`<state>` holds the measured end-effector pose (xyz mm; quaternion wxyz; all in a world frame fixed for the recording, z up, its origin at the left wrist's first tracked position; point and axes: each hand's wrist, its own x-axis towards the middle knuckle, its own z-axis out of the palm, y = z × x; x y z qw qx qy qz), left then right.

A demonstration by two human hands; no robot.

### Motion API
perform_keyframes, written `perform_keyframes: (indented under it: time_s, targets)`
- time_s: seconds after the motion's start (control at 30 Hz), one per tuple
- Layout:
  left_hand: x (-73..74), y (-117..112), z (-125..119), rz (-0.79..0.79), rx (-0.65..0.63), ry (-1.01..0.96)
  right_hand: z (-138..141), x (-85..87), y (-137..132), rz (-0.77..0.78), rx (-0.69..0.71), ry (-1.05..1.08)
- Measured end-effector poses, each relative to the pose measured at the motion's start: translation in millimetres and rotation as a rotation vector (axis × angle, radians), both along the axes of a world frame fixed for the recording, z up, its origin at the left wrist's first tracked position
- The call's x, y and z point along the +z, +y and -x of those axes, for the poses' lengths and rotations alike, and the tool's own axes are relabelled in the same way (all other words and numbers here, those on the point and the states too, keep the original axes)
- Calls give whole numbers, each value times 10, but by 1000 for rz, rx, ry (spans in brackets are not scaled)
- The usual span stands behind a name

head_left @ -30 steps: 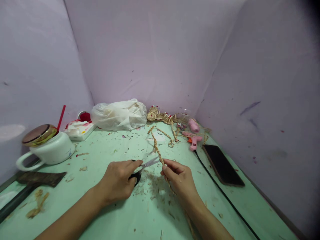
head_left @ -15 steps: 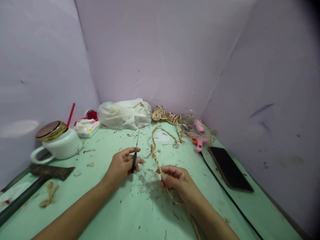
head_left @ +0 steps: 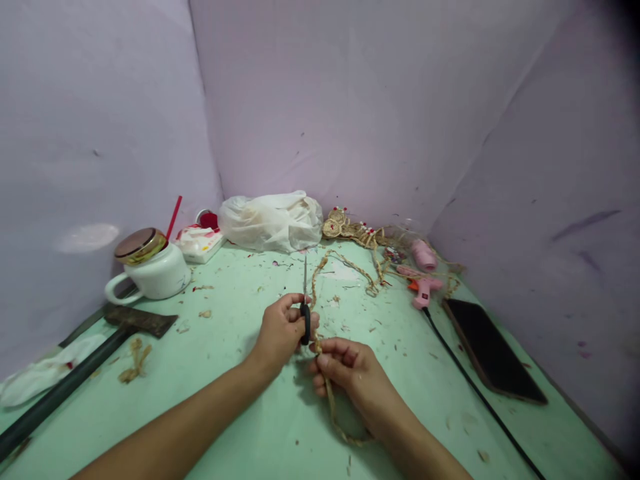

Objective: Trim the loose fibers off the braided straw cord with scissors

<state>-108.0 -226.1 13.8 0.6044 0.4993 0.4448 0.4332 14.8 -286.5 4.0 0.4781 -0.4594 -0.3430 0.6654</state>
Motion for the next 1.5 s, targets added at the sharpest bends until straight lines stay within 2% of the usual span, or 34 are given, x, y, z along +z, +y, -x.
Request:
perform_keyframes:
  time_s: [0.07, 0.13, 0.27, 0.37, 0.63, 1.07, 1.33, 1.5]
  targets:
    - [21, 40, 79, -133, -43, 161, -75, 10, 13, 25, -124, 27]
    - [47, 70, 192, -333, -128, 370, -185, 32, 19, 1, -214, 41]
    - [60, 68, 357, -847, -300, 838, -363, 104, 21, -42, -250, 51]
    - [20, 42, 367, -1047, -372, 970, -390, 135, 18, -58, -250, 46]
    - [-52, 85, 366, -1136, -331, 1101, -361, 149, 1, -55, -222, 77]
    - [-91, 93, 379, -1182, -324, 1039, -350, 160, -11, -71, -222, 85]
    - [-134, 121, 393, -1329, -288, 1056, -355, 159, -6, -65, -207, 143]
    - [-130, 114, 399, -1350, -292, 1062, -353, 169, -7, -68, -189, 165]
